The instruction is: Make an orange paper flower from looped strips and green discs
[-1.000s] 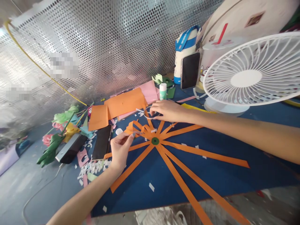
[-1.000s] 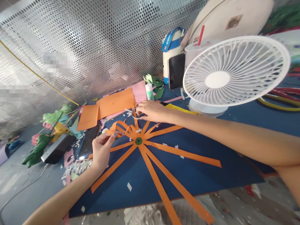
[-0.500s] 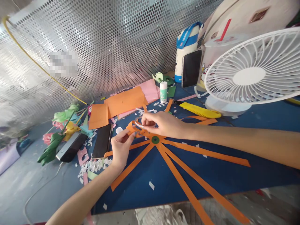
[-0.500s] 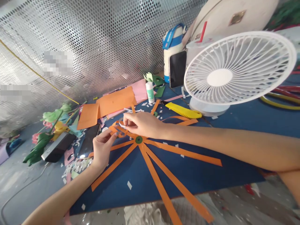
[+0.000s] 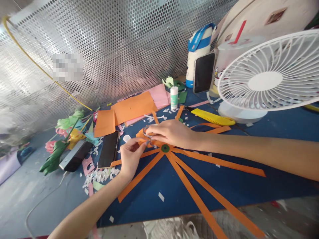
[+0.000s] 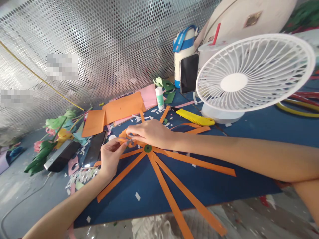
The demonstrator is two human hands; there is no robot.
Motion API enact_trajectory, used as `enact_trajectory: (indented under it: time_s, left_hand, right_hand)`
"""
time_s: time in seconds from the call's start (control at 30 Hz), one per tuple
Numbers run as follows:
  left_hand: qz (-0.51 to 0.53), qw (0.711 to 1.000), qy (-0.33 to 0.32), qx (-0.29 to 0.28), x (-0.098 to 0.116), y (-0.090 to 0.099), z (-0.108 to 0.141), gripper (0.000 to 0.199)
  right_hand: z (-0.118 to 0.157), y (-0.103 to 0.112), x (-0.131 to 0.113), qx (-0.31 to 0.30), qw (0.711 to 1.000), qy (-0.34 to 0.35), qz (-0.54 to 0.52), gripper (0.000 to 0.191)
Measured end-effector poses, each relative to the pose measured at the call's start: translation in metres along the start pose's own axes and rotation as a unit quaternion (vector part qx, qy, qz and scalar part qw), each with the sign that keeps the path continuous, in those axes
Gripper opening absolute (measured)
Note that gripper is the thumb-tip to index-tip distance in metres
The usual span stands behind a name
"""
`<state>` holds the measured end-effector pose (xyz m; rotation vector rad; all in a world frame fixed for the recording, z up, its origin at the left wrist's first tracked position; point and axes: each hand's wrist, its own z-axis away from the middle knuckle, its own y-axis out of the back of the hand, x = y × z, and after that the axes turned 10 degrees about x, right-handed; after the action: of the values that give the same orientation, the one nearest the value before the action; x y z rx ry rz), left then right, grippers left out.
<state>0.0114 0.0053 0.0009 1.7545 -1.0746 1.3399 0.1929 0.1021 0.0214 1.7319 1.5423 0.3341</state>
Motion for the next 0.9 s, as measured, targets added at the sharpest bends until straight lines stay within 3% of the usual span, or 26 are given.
enact_trajectory:
  time_s: [0.13,0.33,0.6,0.9]
  left_hand:
    - [0.002,1.000,0.003,-0.001,0.001,-0.001,0.001,0.012]
    - [-0.032,0.999,-0.004,0.028,0.003,0.000,-0.001,0.021]
    - [-0.100,0.993,-0.049,-0.028,0.007,-0.002,0.003,0.024]
    - [-0.116,0.989,-0.073,-0.052,0.008,-0.004,0.008,0.015]
  right_hand:
    - [-0.002,0.000,0.010,0.016,0.999,0.044,-0.008,0.008]
    - [-0.009,0.012,0.010,0.018,0.999,0.039,-0.002,0.015]
    - [-0.009,0.015,-0.012,-0.003,0.999,0.015,-0.041,0.015]
    - [-0.010,0.013,-0.013,-0.007,0.999,0.028,-0.030,0.016]
